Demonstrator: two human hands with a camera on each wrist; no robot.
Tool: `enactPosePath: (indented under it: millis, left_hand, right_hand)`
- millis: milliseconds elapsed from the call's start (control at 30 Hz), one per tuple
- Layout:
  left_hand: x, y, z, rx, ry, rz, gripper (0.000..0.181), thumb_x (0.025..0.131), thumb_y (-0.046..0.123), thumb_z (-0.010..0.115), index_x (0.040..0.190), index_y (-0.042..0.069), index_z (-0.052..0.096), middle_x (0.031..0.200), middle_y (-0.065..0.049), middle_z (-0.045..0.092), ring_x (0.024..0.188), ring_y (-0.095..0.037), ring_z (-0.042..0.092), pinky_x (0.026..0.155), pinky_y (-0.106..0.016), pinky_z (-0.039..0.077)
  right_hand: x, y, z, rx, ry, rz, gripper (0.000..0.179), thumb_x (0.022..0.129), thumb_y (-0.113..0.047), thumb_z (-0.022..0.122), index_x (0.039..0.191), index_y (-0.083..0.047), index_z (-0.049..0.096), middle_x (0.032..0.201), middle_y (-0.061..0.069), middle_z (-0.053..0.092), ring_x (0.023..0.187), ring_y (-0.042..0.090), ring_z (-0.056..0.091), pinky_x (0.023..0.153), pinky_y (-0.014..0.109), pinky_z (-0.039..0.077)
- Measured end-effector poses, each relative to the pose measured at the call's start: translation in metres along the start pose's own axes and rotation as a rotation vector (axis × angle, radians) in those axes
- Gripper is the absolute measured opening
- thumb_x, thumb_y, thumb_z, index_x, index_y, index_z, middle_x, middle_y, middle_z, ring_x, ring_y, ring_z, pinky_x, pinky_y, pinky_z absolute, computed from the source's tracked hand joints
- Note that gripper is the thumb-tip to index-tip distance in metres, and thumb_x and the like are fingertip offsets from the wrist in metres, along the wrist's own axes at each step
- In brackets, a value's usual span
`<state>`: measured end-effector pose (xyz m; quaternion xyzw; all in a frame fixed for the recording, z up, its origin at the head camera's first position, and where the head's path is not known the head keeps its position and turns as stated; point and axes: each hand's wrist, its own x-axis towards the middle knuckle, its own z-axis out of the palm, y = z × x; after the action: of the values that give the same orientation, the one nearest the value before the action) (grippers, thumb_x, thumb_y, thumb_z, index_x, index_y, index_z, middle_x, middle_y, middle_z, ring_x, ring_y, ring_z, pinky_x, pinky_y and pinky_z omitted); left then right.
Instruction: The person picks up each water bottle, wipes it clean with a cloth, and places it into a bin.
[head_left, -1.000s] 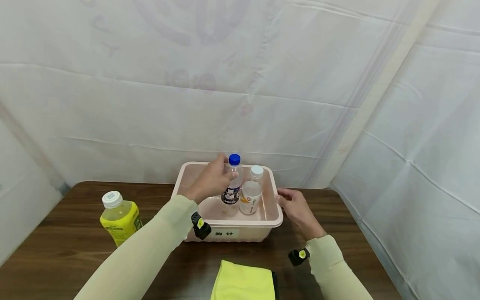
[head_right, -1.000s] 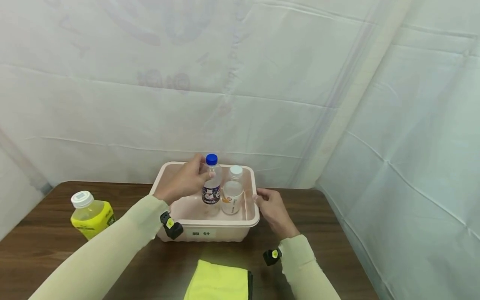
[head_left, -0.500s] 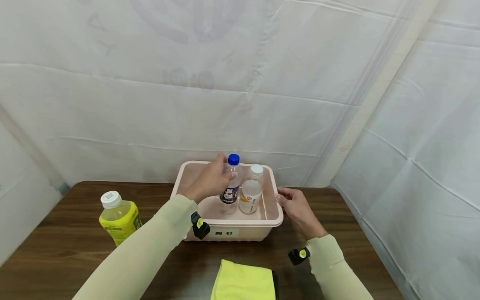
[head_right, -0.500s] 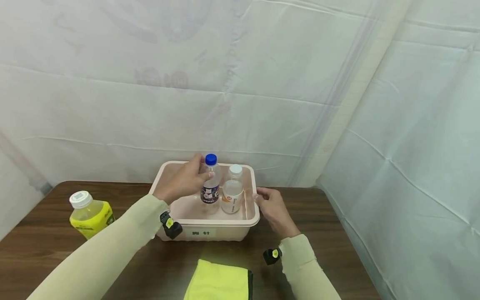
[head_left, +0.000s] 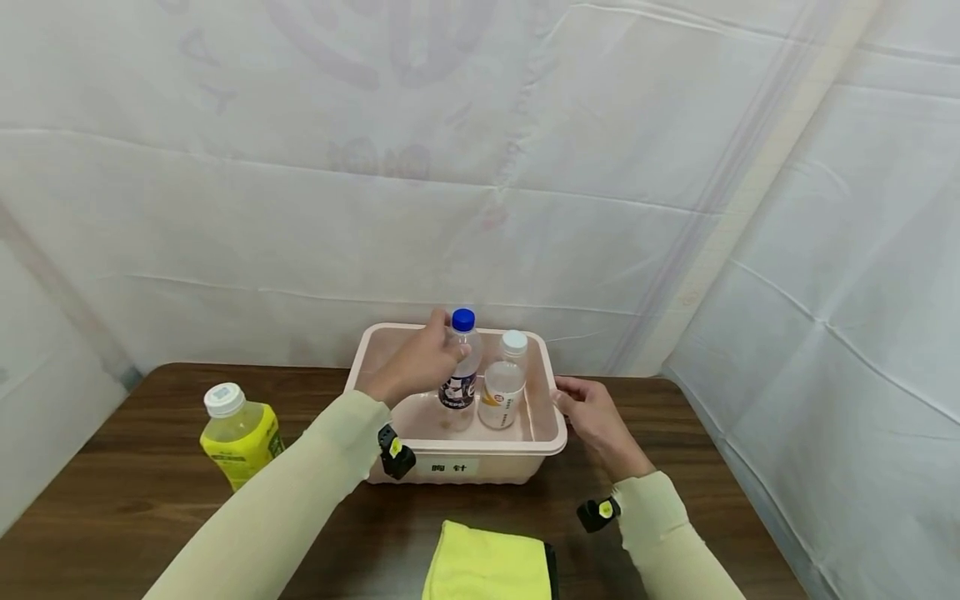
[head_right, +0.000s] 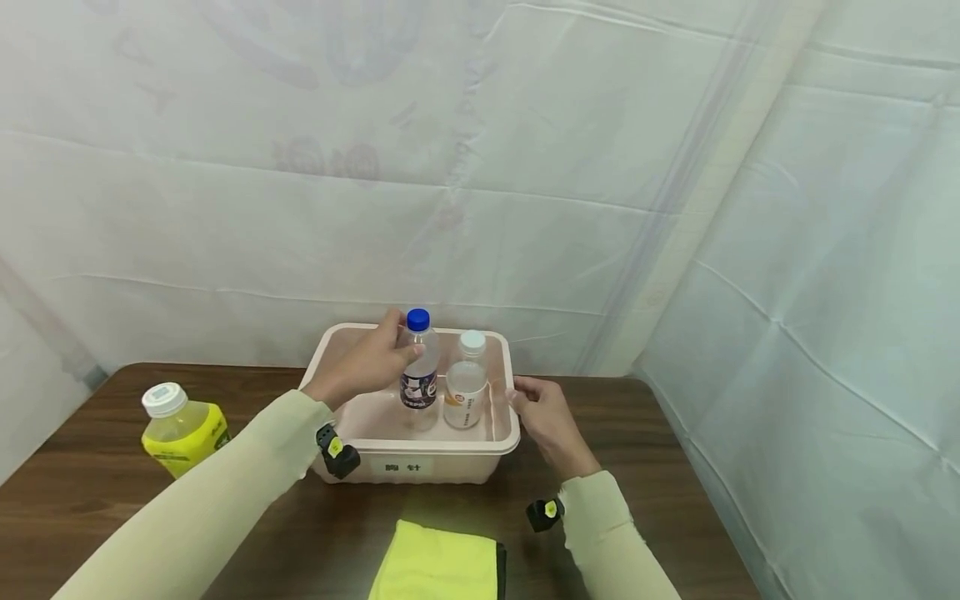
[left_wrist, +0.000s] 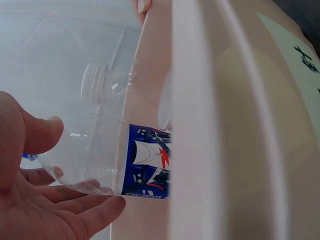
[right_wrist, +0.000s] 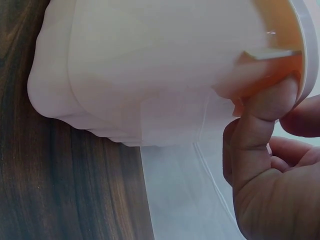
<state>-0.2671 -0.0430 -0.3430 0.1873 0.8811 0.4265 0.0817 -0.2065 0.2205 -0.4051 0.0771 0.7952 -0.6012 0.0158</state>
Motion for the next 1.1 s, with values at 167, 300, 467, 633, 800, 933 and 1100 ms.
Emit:
enactPosePath:
  millis: [167, 300, 467, 633, 800, 933, 1100]
  left_hand:
    - [-0.002, 0.000, 0.001, 0.003, -0.003, -0.007, 0.053, 0.108, 0.027, 0.052, 0.150, 0.002, 0.031, 0.152, -0.028, 0.051, 0.140, -0.041, 0.054, 0.114, -0.059, 0.046]
    - [-0.001, -0.002, 0.001, 0.026, -0.002, -0.001, 0.061, 0.108, 0.028, 0.051, 0.157, 0.001, 0.027, 0.160, -0.026, 0.043, 0.148, -0.043, 0.044, 0.121, -0.060, 0.038]
    - [-0.003, -0.001, 0.001, 0.062, 0.007, 0.010, 0.069, 0.107, 0.031, 0.053, 0.163, 0.002, 0.024, 0.167, -0.021, 0.037, 0.153, -0.042, 0.038, 0.125, -0.059, 0.033]
    - [-0.007, 0.000, 0.000, 0.105, 0.013, 0.036, 0.076, 0.105, 0.034, 0.055, 0.164, 0.000, 0.021, 0.166, -0.023, 0.037, 0.153, -0.041, 0.038, 0.125, -0.059, 0.033]
    - [-0.009, -0.001, -0.002, 0.251, 0.036, 0.084, 0.074, 0.106, 0.037, 0.054, 0.159, -0.008, 0.027, 0.161, -0.027, 0.039, 0.152, -0.042, 0.038, 0.125, -0.057, 0.033]
    - [-0.012, 0.000, -0.003, 0.371, 0.036, 0.100, 0.079, 0.104, 0.046, 0.055, 0.157, -0.008, 0.032, 0.161, -0.027, 0.039, 0.152, -0.042, 0.035, 0.125, -0.058, 0.032]
    - [-0.019, 0.003, -0.004, 0.514, 0.032, 0.106, 0.090, 0.101, 0.060, 0.054, 0.159, -0.005, 0.032, 0.164, -0.027, 0.035, 0.156, -0.046, 0.026, 0.126, -0.062, 0.026]
  right_hand:
    - [0.001, 0.002, 0.000, 0.015, -0.001, 0.005, 0.038, 0.106, -0.007, 0.054, 0.141, 0.006, 0.059, 0.129, 0.030, 0.067, 0.100, 0.026, 0.072, 0.075, 0.032, 0.062]
    - [0.001, 0.001, -0.001, 0.017, -0.007, 0.006, 0.038, 0.106, -0.008, 0.054, 0.142, 0.005, 0.059, 0.129, 0.030, 0.067, 0.096, 0.023, 0.072, 0.072, 0.030, 0.061]
    - [0.002, 0.001, -0.002, 0.013, -0.008, 0.005, 0.039, 0.106, -0.008, 0.054, 0.143, 0.005, 0.058, 0.130, 0.030, 0.067, 0.094, 0.022, 0.072, 0.072, 0.032, 0.062]
    - [0.006, 0.003, -0.003, 0.019, -0.015, 0.000, 0.039, 0.107, -0.008, 0.054, 0.143, 0.006, 0.058, 0.131, 0.032, 0.065, 0.098, 0.026, 0.073, 0.076, 0.038, 0.063]
    - [0.009, 0.003, -0.003, 0.016, -0.024, -0.004, 0.039, 0.107, -0.009, 0.054, 0.143, 0.006, 0.057, 0.131, 0.032, 0.065, 0.102, 0.028, 0.073, 0.078, 0.040, 0.064]
    - [0.011, 0.003, -0.004, 0.006, -0.019, -0.006, 0.039, 0.107, -0.009, 0.054, 0.143, 0.006, 0.058, 0.130, 0.031, 0.066, 0.102, 0.028, 0.072, 0.076, 0.036, 0.063]
    - [0.010, 0.002, -0.006, -0.002, -0.018, -0.011, 0.039, 0.107, -0.008, 0.053, 0.143, 0.007, 0.057, 0.131, 0.031, 0.066, 0.101, 0.027, 0.072, 0.075, 0.035, 0.063]
